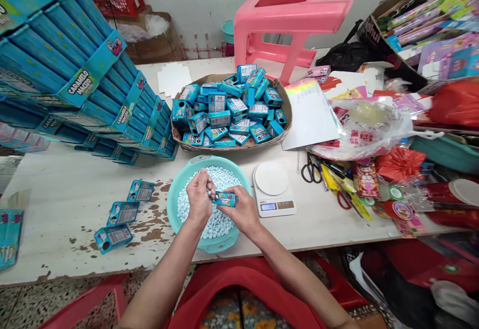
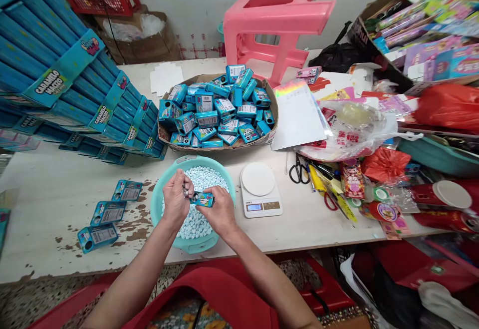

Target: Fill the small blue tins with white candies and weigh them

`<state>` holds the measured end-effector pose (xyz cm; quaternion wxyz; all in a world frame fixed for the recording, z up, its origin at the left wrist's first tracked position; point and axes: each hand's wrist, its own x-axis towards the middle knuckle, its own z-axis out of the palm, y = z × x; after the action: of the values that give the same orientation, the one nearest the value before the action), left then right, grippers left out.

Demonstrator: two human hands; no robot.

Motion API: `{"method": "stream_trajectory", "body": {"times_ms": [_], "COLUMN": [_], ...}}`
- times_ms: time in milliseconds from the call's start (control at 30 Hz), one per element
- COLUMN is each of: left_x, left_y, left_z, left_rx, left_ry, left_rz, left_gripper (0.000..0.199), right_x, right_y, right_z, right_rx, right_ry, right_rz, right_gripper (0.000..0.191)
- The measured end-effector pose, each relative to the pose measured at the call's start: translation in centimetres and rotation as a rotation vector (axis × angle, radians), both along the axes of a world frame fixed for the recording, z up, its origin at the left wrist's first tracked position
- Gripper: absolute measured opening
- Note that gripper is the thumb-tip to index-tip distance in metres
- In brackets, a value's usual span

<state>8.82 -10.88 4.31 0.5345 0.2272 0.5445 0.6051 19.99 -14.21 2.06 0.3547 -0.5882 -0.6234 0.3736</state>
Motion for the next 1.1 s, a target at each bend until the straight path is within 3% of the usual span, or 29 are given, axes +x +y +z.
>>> {"method": "stream_trajectory", "body": {"times_ms": [167,300,367,500,600,733,800,867,967,1033,1100], "left_x": [1.0,-0.5,-2.4,-5.8,-6.1,-3.9,-2.6,-1.5,-0.7,-0.8,-1.1], "left_y": [0.3,1.0,0.9,1.4,5.3,15.9,21.2,24.8,26.2,24.8,22.3], "left_z": [-0.2,-0.6,-1.7,-4.4,-4.6,-3.2,-3.3,-4.1,-5.2,-5.0,-3.7], "left_rx": [-0.105,-0.074,-0.081,-0.075,0.105,0.245,0.221,0.104,-0.05,-0.016,0.079], "left_ry": [0.03,0.053,0.226,0.884,1.163,1.343,1.504,1.595,1.629,1.602,1.47], "left_rz": [-0.228,-0.114,-0.112,-0.414,-0.407,-0.353,-0.383,-0.468,-0.54,-0.469,-0.342], "left_gripper": [0.039,0.038,0.037,0.025,0.021,0.043,0.056,0.061,0.049,0.042,0.043], "right_x": [-0.4,1.1,2.6,6.2,9.2,12.9,14.4,15.7,17.0,17.3,17.2], "right_y": [0.8,0.8,0.4,0.0,0.8,3.1,4.4,5.3,5.5,5.0,4.1], "right_z": [-0.1,-0.3,-0.3,-0.1,-0.6,-3.2,-5.1,-6.9,-7.9,-7.4,-6.2], "right_rx": [-0.027,-0.081,-0.088,-0.122,-0.153,-0.1,-0.056,-0.039,-0.008,0.091,0.213], "right_ry": [-0.025,0.137,0.235,0.349,0.389,0.353,0.288,0.231,0.173,0.062,-0.079], "right_rz": [0.02,-0.003,-0.026,-0.101,-0.179,-0.382,-0.452,-0.469,-0.465,-0.471,-0.463], "right_gripper": [0.02,0.029,0.033,0.036,0.037,0.04,0.04,0.039,0.044,0.056,0.061]}}
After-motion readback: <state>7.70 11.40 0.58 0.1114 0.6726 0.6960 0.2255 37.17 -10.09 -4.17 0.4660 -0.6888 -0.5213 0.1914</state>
